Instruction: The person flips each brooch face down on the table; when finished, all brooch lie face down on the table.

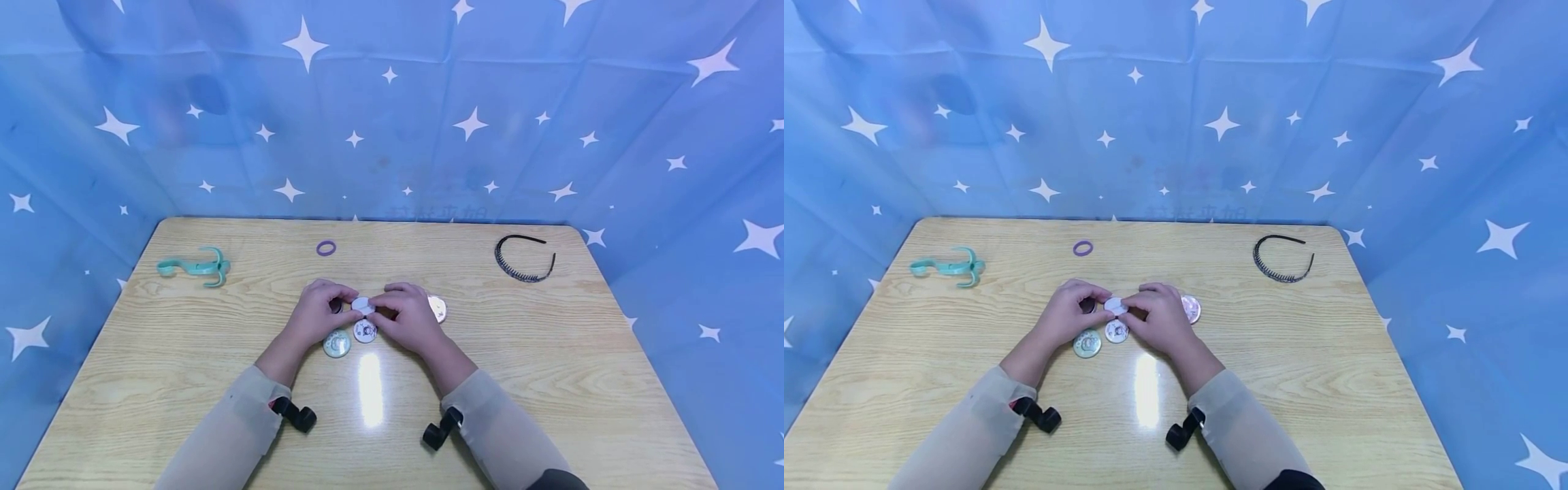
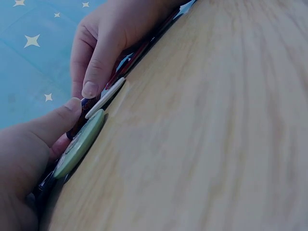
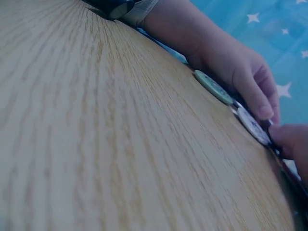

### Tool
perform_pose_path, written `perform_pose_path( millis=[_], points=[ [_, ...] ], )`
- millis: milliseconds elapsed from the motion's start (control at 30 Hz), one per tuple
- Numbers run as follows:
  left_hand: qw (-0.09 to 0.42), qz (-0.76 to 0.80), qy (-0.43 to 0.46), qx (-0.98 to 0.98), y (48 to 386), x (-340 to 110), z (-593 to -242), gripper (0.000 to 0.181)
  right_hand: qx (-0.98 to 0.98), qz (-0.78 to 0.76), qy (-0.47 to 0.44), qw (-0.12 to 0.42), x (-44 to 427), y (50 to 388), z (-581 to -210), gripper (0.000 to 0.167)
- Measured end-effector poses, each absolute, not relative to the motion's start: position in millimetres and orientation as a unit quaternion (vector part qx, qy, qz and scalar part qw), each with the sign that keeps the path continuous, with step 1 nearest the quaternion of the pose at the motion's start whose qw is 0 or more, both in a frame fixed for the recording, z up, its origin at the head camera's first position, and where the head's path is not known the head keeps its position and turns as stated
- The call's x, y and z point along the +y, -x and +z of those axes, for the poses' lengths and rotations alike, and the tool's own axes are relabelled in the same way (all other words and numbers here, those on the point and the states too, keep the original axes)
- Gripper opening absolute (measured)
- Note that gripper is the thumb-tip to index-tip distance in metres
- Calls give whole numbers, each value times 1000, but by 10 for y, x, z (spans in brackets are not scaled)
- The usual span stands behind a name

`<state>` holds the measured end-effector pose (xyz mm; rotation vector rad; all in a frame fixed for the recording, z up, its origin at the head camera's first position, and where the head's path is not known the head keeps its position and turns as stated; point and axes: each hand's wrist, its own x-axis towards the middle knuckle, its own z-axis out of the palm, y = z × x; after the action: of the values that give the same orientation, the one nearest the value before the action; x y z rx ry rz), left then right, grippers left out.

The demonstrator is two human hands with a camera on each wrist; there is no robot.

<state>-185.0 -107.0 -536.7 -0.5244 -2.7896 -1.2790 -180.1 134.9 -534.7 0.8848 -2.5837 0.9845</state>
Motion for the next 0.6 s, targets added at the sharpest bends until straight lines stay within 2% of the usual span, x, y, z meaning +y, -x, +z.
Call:
perform_pose_path(
  millis=[267, 600],
  points=[
    [7, -409, 163, -898, 1854, -1072, -5365, 38, -884, 332, -305, 123, 1343, 1803, -5356, 23],
    [23, -388, 182, -903, 1850, -1072, -5363, 40, -892, 321, -297, 116, 1343, 1808, -5363, 23]
  ],
)
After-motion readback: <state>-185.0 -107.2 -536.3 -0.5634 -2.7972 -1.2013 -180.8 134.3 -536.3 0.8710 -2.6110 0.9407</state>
